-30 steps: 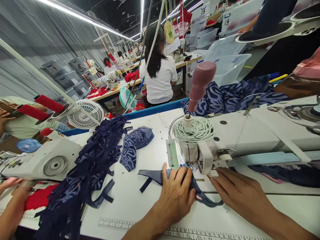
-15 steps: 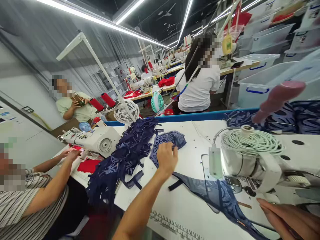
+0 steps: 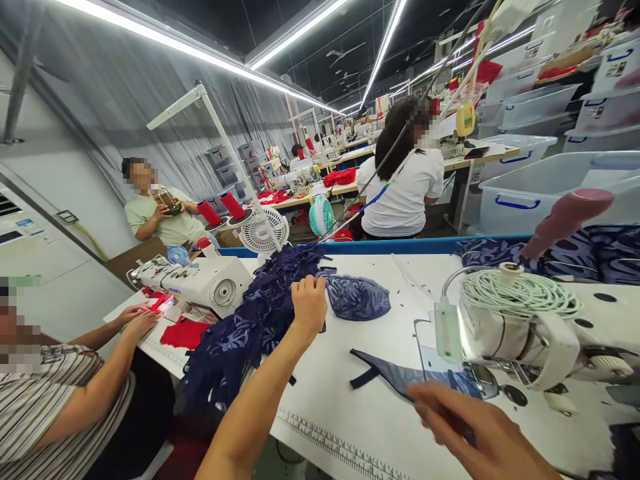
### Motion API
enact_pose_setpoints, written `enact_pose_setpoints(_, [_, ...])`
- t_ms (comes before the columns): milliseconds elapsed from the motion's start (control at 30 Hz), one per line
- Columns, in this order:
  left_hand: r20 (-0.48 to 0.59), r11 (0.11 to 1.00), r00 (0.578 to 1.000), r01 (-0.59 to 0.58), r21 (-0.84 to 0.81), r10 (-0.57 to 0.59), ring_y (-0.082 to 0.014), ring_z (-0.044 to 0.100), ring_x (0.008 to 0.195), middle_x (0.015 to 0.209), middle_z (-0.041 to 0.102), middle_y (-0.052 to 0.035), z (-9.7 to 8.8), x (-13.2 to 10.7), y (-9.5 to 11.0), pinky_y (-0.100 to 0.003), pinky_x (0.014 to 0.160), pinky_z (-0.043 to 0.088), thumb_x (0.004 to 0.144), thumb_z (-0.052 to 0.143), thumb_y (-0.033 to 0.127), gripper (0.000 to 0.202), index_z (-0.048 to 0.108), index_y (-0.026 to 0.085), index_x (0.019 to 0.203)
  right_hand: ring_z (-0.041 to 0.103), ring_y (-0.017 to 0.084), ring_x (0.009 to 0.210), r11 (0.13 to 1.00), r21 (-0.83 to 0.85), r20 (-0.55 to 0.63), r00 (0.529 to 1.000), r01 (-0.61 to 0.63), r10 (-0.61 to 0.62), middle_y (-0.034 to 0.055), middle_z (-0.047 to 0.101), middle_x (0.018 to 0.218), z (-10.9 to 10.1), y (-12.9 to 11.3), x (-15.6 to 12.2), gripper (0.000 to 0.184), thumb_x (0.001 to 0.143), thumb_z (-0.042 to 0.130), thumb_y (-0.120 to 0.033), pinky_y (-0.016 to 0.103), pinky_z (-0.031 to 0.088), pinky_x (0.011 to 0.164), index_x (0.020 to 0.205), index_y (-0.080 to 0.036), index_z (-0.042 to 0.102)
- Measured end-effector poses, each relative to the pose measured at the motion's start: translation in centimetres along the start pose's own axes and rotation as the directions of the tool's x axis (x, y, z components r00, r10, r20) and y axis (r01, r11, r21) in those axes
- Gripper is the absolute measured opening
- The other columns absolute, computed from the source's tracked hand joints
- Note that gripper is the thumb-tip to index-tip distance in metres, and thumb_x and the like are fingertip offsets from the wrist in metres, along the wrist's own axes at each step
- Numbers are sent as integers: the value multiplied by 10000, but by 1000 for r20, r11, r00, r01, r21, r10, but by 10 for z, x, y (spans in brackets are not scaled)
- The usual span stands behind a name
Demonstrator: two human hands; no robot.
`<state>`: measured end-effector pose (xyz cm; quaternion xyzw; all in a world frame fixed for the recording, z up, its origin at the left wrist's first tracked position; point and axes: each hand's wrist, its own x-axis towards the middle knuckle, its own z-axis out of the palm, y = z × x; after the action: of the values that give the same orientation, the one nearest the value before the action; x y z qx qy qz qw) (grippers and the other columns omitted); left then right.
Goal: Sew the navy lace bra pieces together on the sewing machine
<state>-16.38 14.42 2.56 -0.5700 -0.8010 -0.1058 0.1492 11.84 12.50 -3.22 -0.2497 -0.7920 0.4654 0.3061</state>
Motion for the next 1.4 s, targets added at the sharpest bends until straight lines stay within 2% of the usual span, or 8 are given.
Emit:
enact_pose_setpoints(133, [-88, 920, 917, -392, -25, 388, -204, 620, 915, 997, 698, -61, -16, -87, 41, -395, 934, 426, 970, 485, 140, 270, 659, 228, 1157, 690, 239, 833, 629, 652, 152, 885, -424, 440, 58, 707, 869, 29, -27, 60, 365, 829, 636, -576, 372, 591, 736, 909, -220, 635])
enact_pose_setpoints(233, [-408, 664, 640, -741, -102, 651, -205, 620, 852, 959, 718, -57, -24, -141, 50, -405, 871, 437, 954, 534, 237, 203, 674, 217, 1100, 664, 209, 811, 573, 699, 98, 851, -428, 516, 7, 682, 827, 42, -19, 73, 313, 752, 675, -450, 340, 554, 743, 970, -234, 618])
enact_pose_setpoints(400, [-227, 701, 892, -448, -555, 390, -217, 649, 1035, 1123, 722, -78, -52, -103, 20, -398, 934, 474, 975, 451, 169, 321, 636, 250, 1224, 666, 213, 837, 599, 640, 177, 851, -481, 494, -12, 709, 887, 35, -14, 53, 491, 610, 668, -231, 328, 530, 741, 1100, -244, 681])
enact_pose_setpoints(567, [243, 486, 643, -231, -843, 727, -215, 641, 1125, 1239, 694, -62, -53, -41, 6, -318, 956, 504, 836, 723, 245, 688, 472, 261, 1477, 687, 267, 974, 615, 596, 255, 848, -517, 465, 41, 740, 1019, 12, -22, 35, 418, 705, 683, -373, 371, 545, 800, 1101, -241, 710])
enact_pose_setpoints(733, [282, 674, 792, -209, -708, 542, -149, 642, 852, 972, 725, -5, -44, -49, 32, -233, 775, 480, 772, 545, 67, 474, 701, 219, 1193, 610, 337, 1216, 930, 115, -133, 922, -350, 363, 92, 682, 1271, 11, -11, 4, 533, 877, 517, -661, 516, 488, 1027, 1201, -261, 654])
enact_pose_setpoints(1000, [457, 904, 803, -226, -362, 383, -156, 560, 567, 527, 623, -5, -82, -65, 71, -267, 565, 313, 761, 589, 228, 234, 661, 196, 541, 575, 325, 1232, 914, -394, -347, 936, -98, -49, 153, 592, 1329, 40, -24, -2, 622, 832, 590, -439, 535, 507, 1016, 1389, -203, 449])
enact_pose_setpoints(1233, [563, 949, 767, -293, -119, 307, -279, 703, 710, 680, 732, -114, -97, -72, 54, -322, 634, 433, 870, 553, 405, 352, 773, 193, 695, 660, 271, 1038, 980, -147, -211, 972, -135, 102, 75, 688, 1105, 26, -7, -10, 374, 790, 465, -239, 474, 539, 899, 1140, -242, 598])
enact_pose_setpoints(1400, [564, 942, 760, -317, -113, 323, -344, 704, 994, 978, 754, -144, -82, -72, 29, -429, 873, 508, 877, 678, 385, 265, 773, 182, 1018, 668, 229, 792, 942, 221, -80, 958, -252, 275, 18, 705, 817, 5, 7, -19, 290, 864, 580, -496, 353, 550, 705, 919, -234, 693])
